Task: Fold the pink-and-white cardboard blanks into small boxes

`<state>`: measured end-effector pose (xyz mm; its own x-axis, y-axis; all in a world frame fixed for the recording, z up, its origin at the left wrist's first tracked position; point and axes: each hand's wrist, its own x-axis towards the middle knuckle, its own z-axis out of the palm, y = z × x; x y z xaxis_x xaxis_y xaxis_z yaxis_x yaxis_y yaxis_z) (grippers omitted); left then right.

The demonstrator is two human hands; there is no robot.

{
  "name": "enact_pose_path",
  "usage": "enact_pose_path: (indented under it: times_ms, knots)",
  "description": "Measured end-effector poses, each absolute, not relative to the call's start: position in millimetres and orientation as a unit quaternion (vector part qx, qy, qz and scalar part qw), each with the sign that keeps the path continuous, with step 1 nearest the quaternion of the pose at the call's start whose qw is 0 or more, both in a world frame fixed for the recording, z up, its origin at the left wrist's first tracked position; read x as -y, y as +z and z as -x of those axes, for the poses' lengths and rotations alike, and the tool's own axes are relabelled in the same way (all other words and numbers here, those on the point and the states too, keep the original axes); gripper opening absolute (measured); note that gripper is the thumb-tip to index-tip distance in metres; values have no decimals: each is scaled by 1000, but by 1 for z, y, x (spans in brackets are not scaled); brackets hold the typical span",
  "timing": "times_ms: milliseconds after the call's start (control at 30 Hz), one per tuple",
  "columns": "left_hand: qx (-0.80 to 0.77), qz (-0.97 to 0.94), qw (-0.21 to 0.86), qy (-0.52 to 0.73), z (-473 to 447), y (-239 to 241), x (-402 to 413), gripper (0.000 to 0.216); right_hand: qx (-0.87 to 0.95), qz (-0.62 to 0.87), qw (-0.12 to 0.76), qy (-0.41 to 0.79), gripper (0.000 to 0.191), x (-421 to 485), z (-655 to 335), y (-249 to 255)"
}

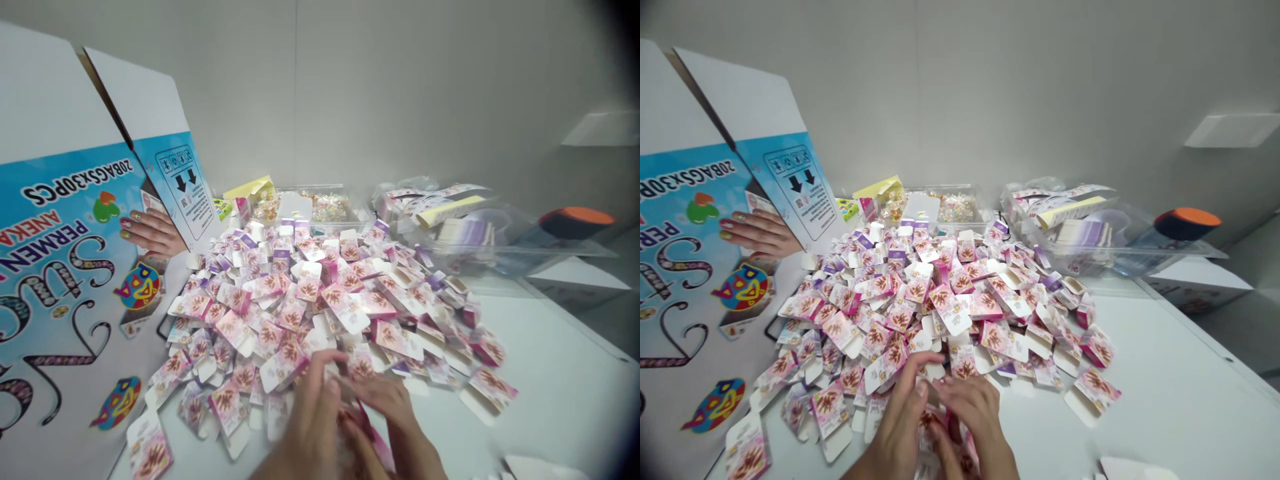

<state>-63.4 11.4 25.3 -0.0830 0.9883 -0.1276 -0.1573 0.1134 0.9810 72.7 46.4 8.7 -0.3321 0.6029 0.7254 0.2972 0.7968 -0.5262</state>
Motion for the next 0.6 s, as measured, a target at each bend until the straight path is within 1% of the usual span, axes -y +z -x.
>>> enact_pose_path:
  times_ms: [67, 133, 233, 300, 367, 467, 600]
  knots:
    - [-476, -411, 563, 537, 61, 24, -12, 52, 790, 290, 514, 166, 26, -46, -73, 7]
    - [-452, -409, 568, 553, 60, 19, -12, 63, 784, 288, 514, 196, 23, -46, -73, 9]
    - [-456, -419, 563, 547, 60, 11, -10, 81, 791, 233, 520, 222, 18, -46, -73, 15]
    - [-464, -448, 545, 536, 60, 8, -10, 88, 790, 226, 514, 245, 10, -46, -73, 18]
    - [-469, -478, 517, 534, 61, 6, -10, 91, 766, 280, 504, 283, 9, -44, -72, 18]
    - [-472, -490, 497, 538, 60, 8, -11, 91, 738, 332, 501, 308, 18, -41, -71, 14]
    - [-432, -516, 517, 528, 61, 12, -13, 89, 740, 281, 505, 344, 18, -41, -73, 16]
